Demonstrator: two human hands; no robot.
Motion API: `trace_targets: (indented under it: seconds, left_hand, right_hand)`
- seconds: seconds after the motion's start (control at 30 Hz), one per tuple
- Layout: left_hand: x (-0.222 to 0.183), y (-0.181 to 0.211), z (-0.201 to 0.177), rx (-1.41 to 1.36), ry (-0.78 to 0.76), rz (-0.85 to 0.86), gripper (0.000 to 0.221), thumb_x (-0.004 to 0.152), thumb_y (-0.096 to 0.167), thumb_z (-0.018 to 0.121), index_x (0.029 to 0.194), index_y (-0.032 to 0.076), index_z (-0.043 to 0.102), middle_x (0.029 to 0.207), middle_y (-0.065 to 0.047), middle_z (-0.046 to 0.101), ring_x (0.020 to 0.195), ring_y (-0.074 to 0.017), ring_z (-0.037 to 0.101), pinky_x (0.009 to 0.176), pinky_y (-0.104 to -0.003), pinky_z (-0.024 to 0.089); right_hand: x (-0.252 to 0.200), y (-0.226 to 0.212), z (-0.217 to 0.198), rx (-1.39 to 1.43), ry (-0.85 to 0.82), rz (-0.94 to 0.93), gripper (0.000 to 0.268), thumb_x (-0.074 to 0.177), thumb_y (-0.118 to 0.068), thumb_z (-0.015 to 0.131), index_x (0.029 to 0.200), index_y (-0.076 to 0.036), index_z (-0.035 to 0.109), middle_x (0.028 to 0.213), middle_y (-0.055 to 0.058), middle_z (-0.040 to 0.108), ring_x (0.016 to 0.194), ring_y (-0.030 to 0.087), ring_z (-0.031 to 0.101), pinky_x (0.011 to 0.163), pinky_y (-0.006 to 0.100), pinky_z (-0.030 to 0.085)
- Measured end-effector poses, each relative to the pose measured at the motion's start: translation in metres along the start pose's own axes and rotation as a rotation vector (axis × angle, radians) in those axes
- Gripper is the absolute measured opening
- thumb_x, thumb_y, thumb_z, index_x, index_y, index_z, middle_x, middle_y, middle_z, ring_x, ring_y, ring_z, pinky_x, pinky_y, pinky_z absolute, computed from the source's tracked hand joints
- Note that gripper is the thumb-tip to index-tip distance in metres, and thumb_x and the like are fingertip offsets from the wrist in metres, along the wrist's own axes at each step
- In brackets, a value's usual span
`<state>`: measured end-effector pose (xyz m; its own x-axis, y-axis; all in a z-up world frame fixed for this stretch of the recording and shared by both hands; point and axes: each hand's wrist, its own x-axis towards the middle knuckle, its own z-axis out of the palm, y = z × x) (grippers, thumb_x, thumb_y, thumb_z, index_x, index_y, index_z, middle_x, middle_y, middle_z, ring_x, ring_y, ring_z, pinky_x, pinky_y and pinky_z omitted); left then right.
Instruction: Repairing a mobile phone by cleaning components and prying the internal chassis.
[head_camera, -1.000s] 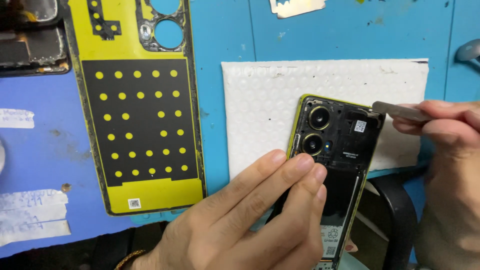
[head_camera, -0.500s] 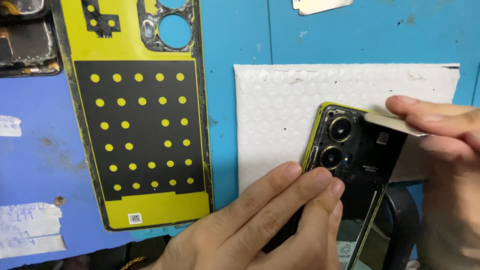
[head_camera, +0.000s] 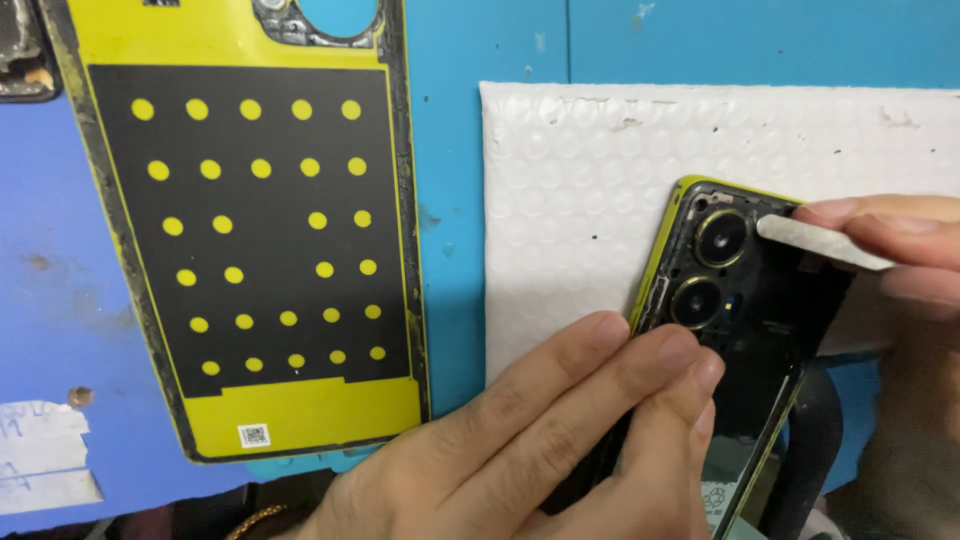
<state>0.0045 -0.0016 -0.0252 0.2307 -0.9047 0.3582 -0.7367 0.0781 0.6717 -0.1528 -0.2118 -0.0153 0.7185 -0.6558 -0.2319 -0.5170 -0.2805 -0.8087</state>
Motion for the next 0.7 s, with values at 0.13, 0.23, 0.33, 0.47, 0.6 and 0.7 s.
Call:
trace_targets:
  seconds: [0.13,0.23,0.33,0.47,0.6,0.7]
  left_hand:
    - [0.001,0.001,0.000,0.026,-0.002,-0.005,0.011,0.120,0.001,0.080,0.128,0.004,0.074,0.143,-0.004,0.074,0.149,-0.0193,0.063,0.130,-0.036,0.057]
    - [0.000,-0.001,0.001,0.051,0.002,-0.009,0.009,0.121,0.002,0.081,0.128,0.006,0.075,0.142,-0.001,0.073,0.150,-0.0180,0.063,0.131,-0.034,0.057]
    - [-0.003,-0.005,0.001,-0.102,-0.032,-0.029,0.023,0.113,-0.008,0.075,0.136,-0.006,0.070,0.153,-0.018,0.072,0.149,-0.0239,0.061,0.130,-0.041,0.054]
    - [-0.004,-0.007,0.001,-0.035,-0.064,-0.007,0.026,0.113,-0.007,0.074,0.139,-0.004,0.072,0.156,-0.016,0.069,0.152,-0.0214,0.057,0.131,-0.038,0.051]
    - [-0.006,-0.007,0.001,-0.058,-0.060,-0.016,0.026,0.113,-0.008,0.074,0.138,-0.005,0.071,0.156,-0.016,0.069,0.152,-0.0221,0.057,0.132,-0.039,0.052]
    - [-0.004,-0.006,0.001,-0.076,-0.059,-0.012,0.025,0.113,-0.010,0.073,0.138,-0.005,0.071,0.155,-0.017,0.070,0.152,-0.0227,0.057,0.132,-0.039,0.052]
  right_hand:
    - [0.000,0.005,0.000,0.026,0.005,-0.020,0.027,0.121,-0.026,0.032,0.143,-0.011,0.039,0.163,0.014,0.041,0.152,0.030,0.055,0.134,0.048,0.061]
    - [0.003,0.000,0.003,0.017,0.069,0.148,0.034,0.119,-0.033,0.031,0.140,-0.010,0.043,0.153,0.012,0.054,0.138,0.023,0.063,0.124,0.036,0.059]
    - [0.002,0.003,0.002,0.080,0.064,0.186,0.035,0.116,-0.037,0.034,0.141,-0.014,0.042,0.155,0.012,0.053,0.132,0.024,0.064,0.111,0.038,0.064]
    - [0.002,0.003,0.004,0.010,0.017,0.071,0.034,0.114,-0.025,0.037,0.143,-0.009,0.040,0.156,0.015,0.049,0.138,0.026,0.060,0.122,0.040,0.061]
    - [0.003,0.011,0.004,-0.052,-0.049,-0.054,0.036,0.120,-0.028,0.031,0.146,-0.004,0.035,0.158,0.021,0.041,0.143,0.030,0.053,0.130,0.045,0.057]
    - [0.003,0.010,0.001,-0.038,-0.037,-0.029,0.036,0.120,-0.029,0.032,0.146,-0.005,0.036,0.157,0.020,0.043,0.143,0.030,0.054,0.129,0.044,0.057]
